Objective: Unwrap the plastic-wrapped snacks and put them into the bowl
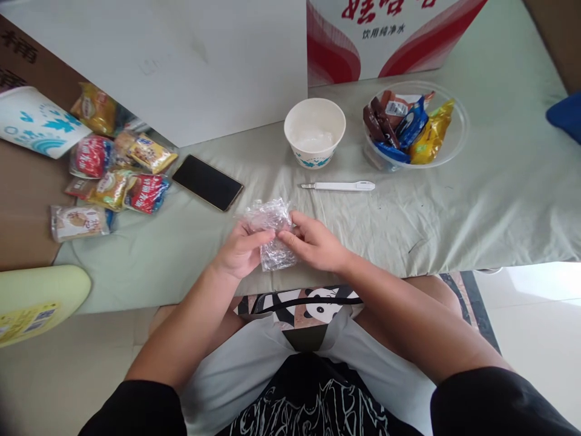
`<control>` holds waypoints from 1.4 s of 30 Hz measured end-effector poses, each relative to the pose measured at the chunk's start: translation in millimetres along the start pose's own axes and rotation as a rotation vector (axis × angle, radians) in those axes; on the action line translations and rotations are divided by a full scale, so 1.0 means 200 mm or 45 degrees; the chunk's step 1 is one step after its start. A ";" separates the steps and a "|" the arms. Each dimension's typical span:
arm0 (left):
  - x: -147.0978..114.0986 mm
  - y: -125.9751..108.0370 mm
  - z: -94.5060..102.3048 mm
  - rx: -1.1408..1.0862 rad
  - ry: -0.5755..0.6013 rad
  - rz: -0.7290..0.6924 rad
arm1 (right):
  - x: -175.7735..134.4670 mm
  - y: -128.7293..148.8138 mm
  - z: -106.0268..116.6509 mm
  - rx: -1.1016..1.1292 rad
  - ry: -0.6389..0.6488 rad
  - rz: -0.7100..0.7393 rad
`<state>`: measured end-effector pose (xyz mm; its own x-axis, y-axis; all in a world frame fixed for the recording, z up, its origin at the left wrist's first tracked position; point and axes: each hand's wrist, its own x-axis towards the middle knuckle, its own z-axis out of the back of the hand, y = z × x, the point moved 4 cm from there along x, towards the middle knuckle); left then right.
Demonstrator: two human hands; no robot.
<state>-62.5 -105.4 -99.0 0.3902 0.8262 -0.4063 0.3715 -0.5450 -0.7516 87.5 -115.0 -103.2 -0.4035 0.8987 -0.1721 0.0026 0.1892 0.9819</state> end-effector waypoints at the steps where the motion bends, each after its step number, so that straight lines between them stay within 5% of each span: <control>1: 0.00 -0.01 0.01 -0.023 -0.072 -0.085 | 0.00 -0.01 0.00 0.009 0.002 -0.004; 4: 0.01 -0.04 0.03 -0.080 -0.227 -0.274 | 0.01 -0.02 0.02 0.072 -0.025 -0.029; 10: 0.04 0.00 0.03 0.321 -0.059 -0.026 | 0.03 -0.02 0.05 0.182 -0.018 -0.056; 13: 0.04 -0.03 0.05 0.623 -0.128 -0.216 | 0.04 -0.02 0.05 0.259 -0.004 -0.057; 17: 0.03 -0.03 0.07 0.617 -0.150 -0.385 | 0.04 -0.02 0.06 0.350 -0.066 -0.001; 20: 0.01 -0.05 0.10 0.536 -0.170 -0.539 | 0.05 -0.02 0.08 0.310 -0.109 0.019; 25: 0.01 -0.09 0.10 0.615 0.066 -0.550 | 0.06 -0.02 0.08 0.138 -0.121 0.057; 29: 0.01 -0.10 0.09 0.887 -0.081 -0.489 | 0.06 0.01 0.04 -0.230 -0.134 0.177; 33: 0.00 -0.08 0.10 0.927 -0.193 -0.542 | 0.06 0.04 0.05 -0.229 -0.129 0.277; 38: 0.09 -0.33 0.06 0.987 -0.535 -0.983 | 0.05 0.08 0.24 -0.060 -0.441 0.236; 42: 0.37 -0.62 -0.22 1.463 -0.488 -1.246 | 0.04 0.11 0.33 -0.080 -0.496 0.177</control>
<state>-42.1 17.5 -13.7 0.0925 0.8652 0.4928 -0.5475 0.4576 -0.7006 145.2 -78.2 -88.5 -0.0268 0.9987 -0.0423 -0.0277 0.0416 0.9988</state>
